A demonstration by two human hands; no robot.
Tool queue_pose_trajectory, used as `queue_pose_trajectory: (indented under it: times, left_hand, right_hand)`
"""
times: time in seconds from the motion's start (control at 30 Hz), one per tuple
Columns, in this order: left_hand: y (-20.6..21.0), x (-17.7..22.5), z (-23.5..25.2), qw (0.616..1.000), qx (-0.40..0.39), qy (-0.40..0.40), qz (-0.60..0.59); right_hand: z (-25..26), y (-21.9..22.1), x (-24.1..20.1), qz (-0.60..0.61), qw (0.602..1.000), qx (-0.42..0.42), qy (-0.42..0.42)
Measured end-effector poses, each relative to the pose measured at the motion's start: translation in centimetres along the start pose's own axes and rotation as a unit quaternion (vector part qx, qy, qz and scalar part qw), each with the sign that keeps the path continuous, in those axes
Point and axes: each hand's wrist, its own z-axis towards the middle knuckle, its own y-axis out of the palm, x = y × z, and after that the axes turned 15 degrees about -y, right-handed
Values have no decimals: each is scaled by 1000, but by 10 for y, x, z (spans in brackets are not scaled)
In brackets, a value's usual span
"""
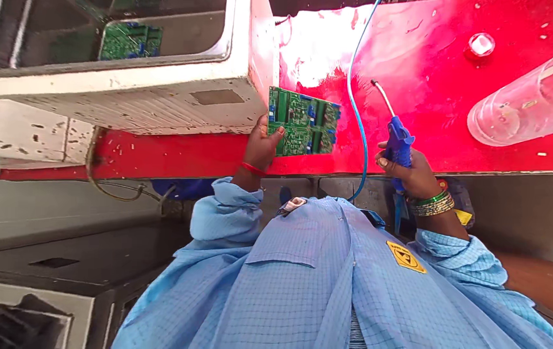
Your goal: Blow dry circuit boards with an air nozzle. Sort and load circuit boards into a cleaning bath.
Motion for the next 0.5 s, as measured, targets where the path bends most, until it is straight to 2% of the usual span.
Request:
queue_pose_trajectory:
  times: [0.07,0.13,0.2,0.3,0.5]
  left_hand:
    - [-10,9,0,990,-97,-92,-37]
    - [-14,7,6,972,-175,-145,-53]
    - [-10,2,11,956,-230,-168,-69]
    - [-5,-5,23,934,-290,-181,-103]
    - [-3,-21,47,903,-351,-204,-137]
  right_hand:
    - [4,-9,1,-9,1000,0,-12]
    - [8,-22,5,-11,1000,3,-8]
    - [12,-37,16,19,999,-22,14]
    - [16,-48,47,101,988,-105,44]
    - [4,-52,57,187,965,-181,44]
